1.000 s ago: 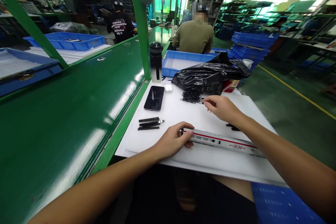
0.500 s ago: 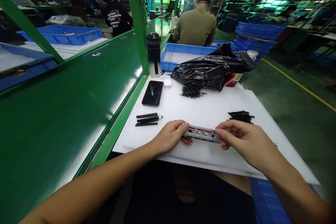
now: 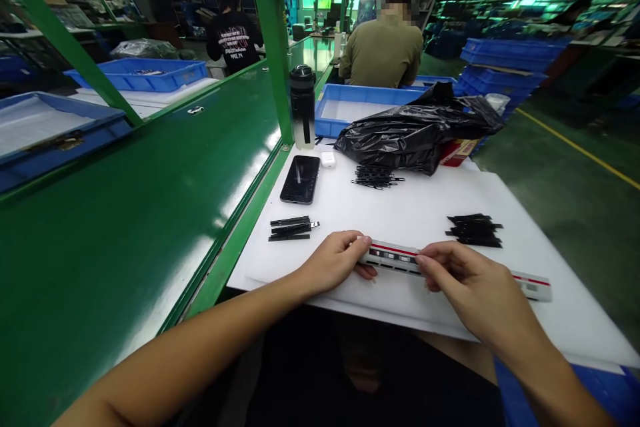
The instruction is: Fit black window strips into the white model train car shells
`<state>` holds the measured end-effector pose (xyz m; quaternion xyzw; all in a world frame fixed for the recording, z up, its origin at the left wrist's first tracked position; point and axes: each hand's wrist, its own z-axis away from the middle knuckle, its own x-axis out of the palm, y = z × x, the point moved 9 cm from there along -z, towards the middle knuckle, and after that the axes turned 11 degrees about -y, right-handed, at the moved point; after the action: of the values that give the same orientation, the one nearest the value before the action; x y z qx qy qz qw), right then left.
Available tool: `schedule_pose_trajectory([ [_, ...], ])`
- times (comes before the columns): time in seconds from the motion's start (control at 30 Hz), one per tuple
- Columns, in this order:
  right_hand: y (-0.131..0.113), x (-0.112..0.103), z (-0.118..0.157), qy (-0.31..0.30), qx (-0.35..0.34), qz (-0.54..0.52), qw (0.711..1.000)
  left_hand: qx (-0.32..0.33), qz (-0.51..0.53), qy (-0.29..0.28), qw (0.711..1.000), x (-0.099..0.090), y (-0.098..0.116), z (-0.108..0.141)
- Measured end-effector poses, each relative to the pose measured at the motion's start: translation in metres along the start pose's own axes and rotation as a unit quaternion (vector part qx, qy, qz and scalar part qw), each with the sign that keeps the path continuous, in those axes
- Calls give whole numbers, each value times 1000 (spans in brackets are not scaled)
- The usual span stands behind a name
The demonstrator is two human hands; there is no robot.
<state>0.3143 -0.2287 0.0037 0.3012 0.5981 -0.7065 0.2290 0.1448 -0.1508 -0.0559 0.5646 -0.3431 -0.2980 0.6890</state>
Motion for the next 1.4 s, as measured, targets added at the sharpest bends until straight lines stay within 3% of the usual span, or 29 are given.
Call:
schedule_pose_trajectory([
  [0.2, -2, 2, -1, 0, -19, 21, 1000, 0, -3, 1, 1000, 0, 1, 0],
  [0.33, -7, 5, -2, -8, -39, 72, 997, 20, -78, 6, 997, 0, 7, 3],
  [0.6, -19, 6, -3, -38, -88, 179, 979, 31, -105, 23, 994, 0, 11, 6],
  [0.7, -25, 3, -4, -17, -126, 223, 966, 31, -123, 21, 992, 2, 13, 8],
  [0.97, -30, 12, 1, 24, -172, 306, 936, 95, -293, 60, 950, 4, 32, 12],
  [1.07, -32, 13, 8, 35, -192, 308, 931, 99, -287, 60, 951, 5, 32, 13],
  [1.2, -38, 14, 16, 53, -250, 282, 925, 46, -203, 42, 977, 4, 21, 12],
  [1.3, -44, 25, 24, 39, -315, 282, 905, 5, -142, 25, 990, 5, 12, 10],
  [1.4, -45, 34, 28, 44, -337, 301, 891, -1, -134, 19, 991, 4, 9, 7],
])
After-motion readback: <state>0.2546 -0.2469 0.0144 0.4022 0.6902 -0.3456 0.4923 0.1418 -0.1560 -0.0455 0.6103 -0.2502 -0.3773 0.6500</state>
